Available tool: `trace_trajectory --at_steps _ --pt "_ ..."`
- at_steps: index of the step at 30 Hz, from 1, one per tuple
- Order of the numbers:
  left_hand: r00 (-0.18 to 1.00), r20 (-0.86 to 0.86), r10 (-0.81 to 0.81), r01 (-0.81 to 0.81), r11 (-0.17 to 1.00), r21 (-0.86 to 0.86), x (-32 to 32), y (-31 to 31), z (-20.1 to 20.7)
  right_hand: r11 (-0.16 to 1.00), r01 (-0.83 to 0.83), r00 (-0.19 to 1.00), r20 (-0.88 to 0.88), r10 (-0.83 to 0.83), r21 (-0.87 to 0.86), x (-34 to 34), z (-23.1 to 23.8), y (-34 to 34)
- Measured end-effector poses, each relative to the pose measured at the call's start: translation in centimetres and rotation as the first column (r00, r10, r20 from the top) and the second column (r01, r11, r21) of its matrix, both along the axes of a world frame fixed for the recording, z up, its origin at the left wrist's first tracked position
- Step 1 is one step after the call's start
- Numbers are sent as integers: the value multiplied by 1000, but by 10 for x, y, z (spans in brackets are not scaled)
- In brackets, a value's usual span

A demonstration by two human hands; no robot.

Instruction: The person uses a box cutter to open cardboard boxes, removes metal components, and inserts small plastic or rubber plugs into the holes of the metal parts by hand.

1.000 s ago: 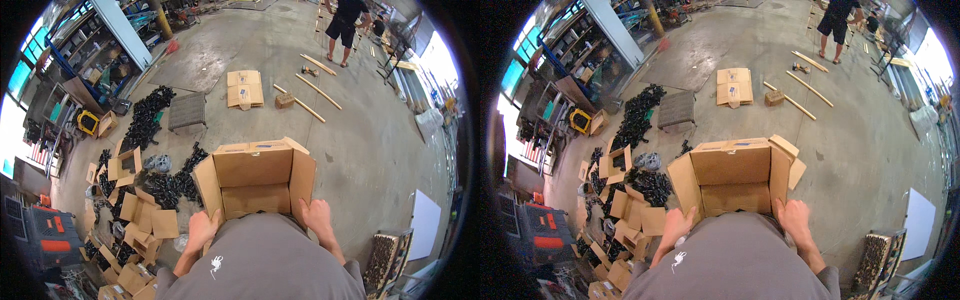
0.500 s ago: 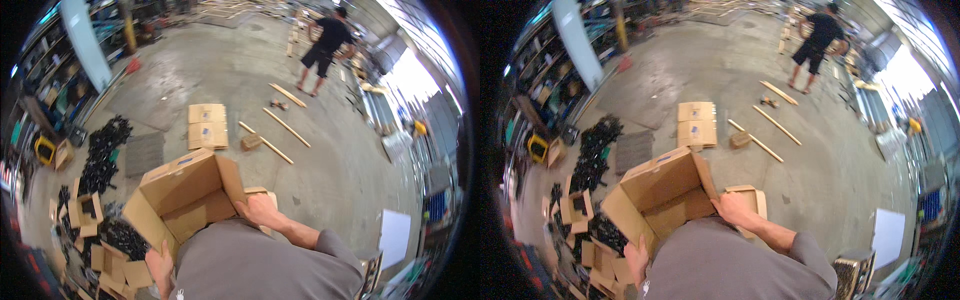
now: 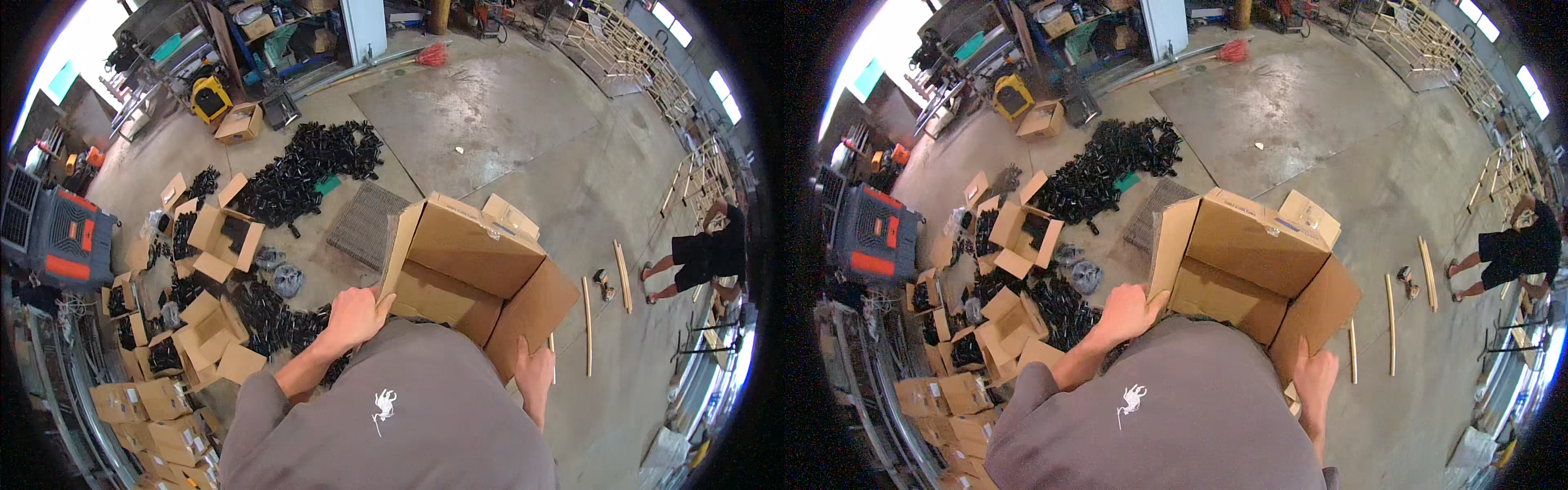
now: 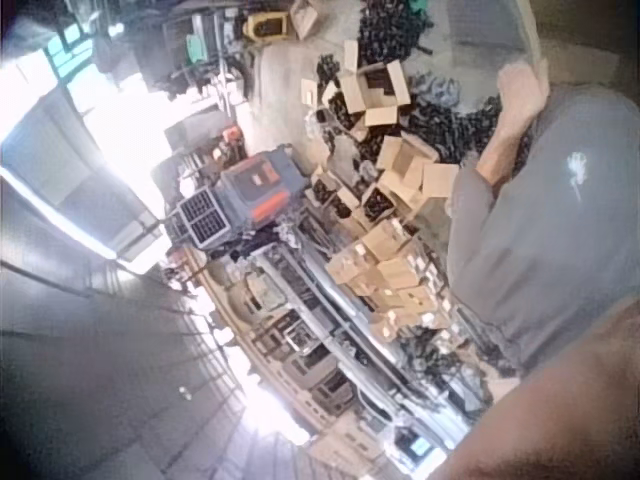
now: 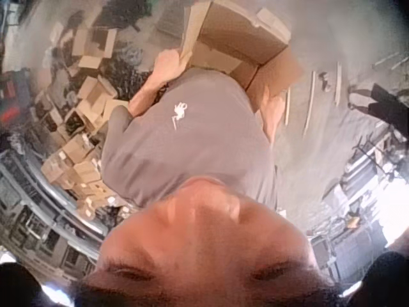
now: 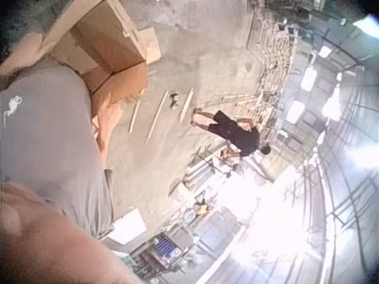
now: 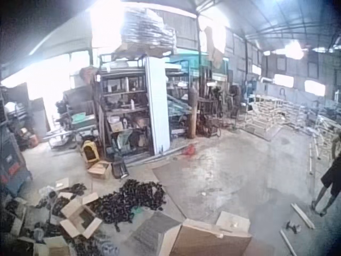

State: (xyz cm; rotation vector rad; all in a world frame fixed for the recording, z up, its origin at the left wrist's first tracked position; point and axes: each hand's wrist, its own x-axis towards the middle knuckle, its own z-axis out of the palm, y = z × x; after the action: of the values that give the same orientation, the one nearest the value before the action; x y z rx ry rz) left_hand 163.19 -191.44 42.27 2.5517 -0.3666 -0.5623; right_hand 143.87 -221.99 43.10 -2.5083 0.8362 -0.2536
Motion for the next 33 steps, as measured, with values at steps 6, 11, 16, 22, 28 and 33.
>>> trace_trajectory --at_steps 6,11,16,22,28,33 --pt "986 -95 133 -136 990 -25 142 -67 -6 1000 3 963 -270 -8 -20 180 -2 -83" --pt "973 -49 226 -228 973 -40 245 -115 -41 993 -116 956 -269 113 5 335 -18 -147" --pt "894 -112 433 -439 898 -33 369 -178 -39 932 -343 901 -322 291 -116 534 -24 -222" --pt "799 -101 593 -602 792 -105 490 -251 -26 842 -533 810 -336 481 -79 733 6 -302" --pt "747 -87 659 -663 731 -161 631 -284 7 801 -590 786 -297 542 -102 901 30 -317" --pt "768 10 641 -626 754 -201 738 -286 -5 814 -577 798 -251 548 -56 1007 33 -313"
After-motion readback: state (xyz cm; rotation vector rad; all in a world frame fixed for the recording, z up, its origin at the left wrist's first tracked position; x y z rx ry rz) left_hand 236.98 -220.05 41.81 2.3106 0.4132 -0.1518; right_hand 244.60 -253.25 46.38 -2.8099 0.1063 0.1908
